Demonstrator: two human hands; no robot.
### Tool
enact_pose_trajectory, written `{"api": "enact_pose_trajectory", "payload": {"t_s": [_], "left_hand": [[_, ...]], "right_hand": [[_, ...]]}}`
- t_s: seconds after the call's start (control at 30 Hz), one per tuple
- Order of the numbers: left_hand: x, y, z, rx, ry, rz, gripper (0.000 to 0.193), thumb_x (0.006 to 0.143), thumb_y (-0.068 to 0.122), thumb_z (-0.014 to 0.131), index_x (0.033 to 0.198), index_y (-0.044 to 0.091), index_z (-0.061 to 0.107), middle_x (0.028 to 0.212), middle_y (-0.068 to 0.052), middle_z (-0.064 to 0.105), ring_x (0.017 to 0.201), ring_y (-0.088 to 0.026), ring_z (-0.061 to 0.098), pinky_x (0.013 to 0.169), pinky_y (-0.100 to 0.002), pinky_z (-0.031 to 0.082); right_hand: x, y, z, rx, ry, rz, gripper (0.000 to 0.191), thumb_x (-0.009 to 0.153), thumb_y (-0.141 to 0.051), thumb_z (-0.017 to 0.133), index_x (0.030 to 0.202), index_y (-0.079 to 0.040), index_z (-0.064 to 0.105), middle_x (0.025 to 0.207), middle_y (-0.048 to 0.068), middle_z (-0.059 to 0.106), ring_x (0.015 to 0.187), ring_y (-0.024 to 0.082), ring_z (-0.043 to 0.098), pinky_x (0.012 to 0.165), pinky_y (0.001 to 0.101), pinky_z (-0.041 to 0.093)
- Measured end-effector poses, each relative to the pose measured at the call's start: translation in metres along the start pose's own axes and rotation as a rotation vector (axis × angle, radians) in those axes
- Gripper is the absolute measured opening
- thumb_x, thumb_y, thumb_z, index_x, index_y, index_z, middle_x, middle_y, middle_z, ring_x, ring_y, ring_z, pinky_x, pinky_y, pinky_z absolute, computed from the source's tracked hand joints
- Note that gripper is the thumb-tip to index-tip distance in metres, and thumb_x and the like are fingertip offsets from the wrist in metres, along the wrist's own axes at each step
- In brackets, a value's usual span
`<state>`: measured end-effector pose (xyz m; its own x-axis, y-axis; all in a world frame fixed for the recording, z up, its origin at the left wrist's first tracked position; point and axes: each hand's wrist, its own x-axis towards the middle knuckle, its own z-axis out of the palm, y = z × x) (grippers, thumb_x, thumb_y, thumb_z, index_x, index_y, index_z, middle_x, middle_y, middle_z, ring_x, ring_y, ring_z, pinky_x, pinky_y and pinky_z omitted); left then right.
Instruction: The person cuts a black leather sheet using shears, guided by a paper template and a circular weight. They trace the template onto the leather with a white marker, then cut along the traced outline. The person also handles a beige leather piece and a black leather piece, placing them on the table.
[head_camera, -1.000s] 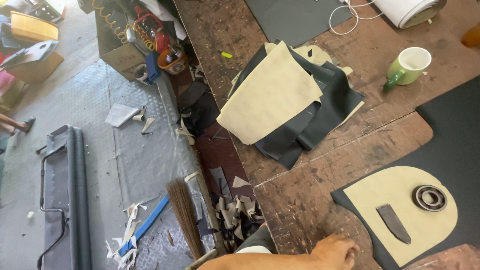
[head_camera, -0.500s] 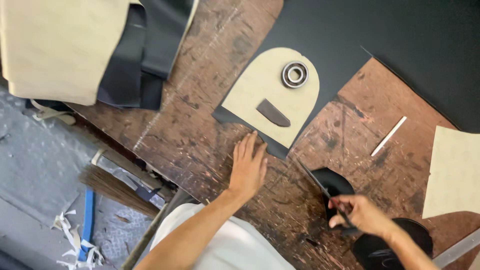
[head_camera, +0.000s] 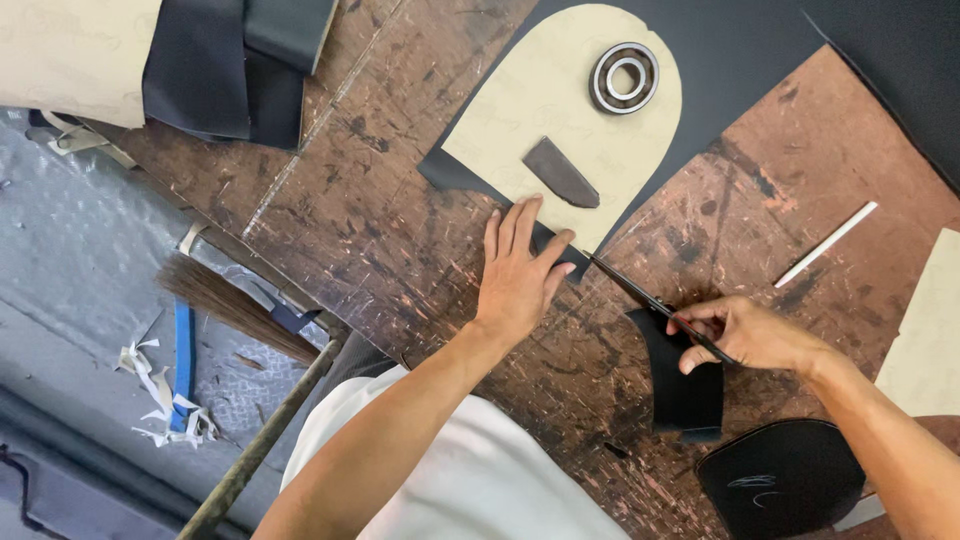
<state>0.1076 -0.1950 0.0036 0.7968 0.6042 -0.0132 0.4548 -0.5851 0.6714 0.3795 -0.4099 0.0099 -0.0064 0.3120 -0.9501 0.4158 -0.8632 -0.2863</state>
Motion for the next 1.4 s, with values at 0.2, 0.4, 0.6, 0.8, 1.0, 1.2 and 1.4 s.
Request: {"api": "enact_pose_trajectory", "payload": {"t_s": [0.2,0.4,0.6,0.8,1.0,1.2,1.4], "left_hand": [[-0.002,-0.001,0.0,-0.019,0.002,-0.014,0.045,0.09,0.026,0.076,0.131,0.016,0.061,0.157,-0.021,0.032,0.151,-0.039,0.027,0.125,-0.061,0.02],[-0.002,-0.002,0.0,-0.012,-0.012,-0.006,0.048,0.088,0.026,0.078,0.132,0.016,0.061,0.158,-0.021,0.031,0.151,-0.04,0.026,0.125,-0.061,0.019],[-0.003,-0.003,0.001,-0.023,-0.007,0.0,0.048,0.088,0.026,0.078,0.132,0.015,0.062,0.159,-0.022,0.03,0.151,-0.04,0.026,0.125,-0.061,0.019],[-0.004,-0.003,0.001,-0.023,-0.014,0.003,0.046,0.091,0.027,0.077,0.133,0.016,0.06,0.159,-0.021,0.029,0.152,-0.04,0.025,0.125,-0.062,0.019],[-0.005,-0.005,0.003,-0.013,-0.017,0.008,0.047,0.091,0.027,0.076,0.134,0.016,0.059,0.159,-0.021,0.028,0.152,-0.04,0.024,0.126,-0.062,0.019],[-0.006,-0.007,0.005,-0.009,-0.01,0.011,0.048,0.091,0.029,0.076,0.135,0.016,0.059,0.16,-0.021,0.028,0.152,-0.039,0.024,0.126,-0.062,0.019],[-0.005,-0.007,0.006,0.007,-0.023,0.01,0.049,0.092,0.03,0.076,0.135,0.016,0.059,0.159,-0.021,0.027,0.152,-0.038,0.023,0.125,-0.062,0.019]], "right_hand": [[-0.002,-0.007,0.012,-0.092,0.077,0.04,0.073,0.053,-0.052,0.096,0.117,-0.022,0.081,0.099,0.005,0.077,0.092,0.025,0.07,0.081,0.0417,0.053],[-0.004,-0.009,0.019,0.058,0.109,-0.036,0.07,0.051,-0.048,0.096,0.112,-0.015,0.084,0.087,0.007,0.07,0.081,0.022,0.06,0.07,0.0369,0.046],[-0.004,-0.005,0.021,0.029,0.16,-0.022,0.074,0.053,-0.047,0.099,0.118,-0.016,0.08,0.089,0.002,0.072,0.08,0.019,0.064,0.072,0.0339,0.051],[-0.001,-0.005,0.021,-0.02,0.144,0.044,0.09,0.054,-0.049,0.097,0.131,-0.012,0.07,0.099,0.009,0.079,0.086,0.024,0.075,0.079,0.0388,0.06],[-0.002,-0.009,0.021,-0.054,0.162,0.016,0.089,0.056,-0.048,0.099,0.132,-0.012,0.069,0.104,0.011,0.079,0.09,0.024,0.075,0.083,0.0374,0.06],[-0.005,-0.012,0.025,0.077,0.146,-0.07,0.072,0.058,-0.04,0.094,0.122,-0.012,0.078,0.09,0.006,0.078,0.081,0.018,0.066,0.073,0.0341,0.055],[-0.009,-0.017,0.021,0.084,0.124,-0.059,0.06,0.06,-0.035,0.096,0.112,-0.01,0.081,0.073,-0.001,0.063,0.067,0.013,0.053,0.059,0.0308,0.042]]}}
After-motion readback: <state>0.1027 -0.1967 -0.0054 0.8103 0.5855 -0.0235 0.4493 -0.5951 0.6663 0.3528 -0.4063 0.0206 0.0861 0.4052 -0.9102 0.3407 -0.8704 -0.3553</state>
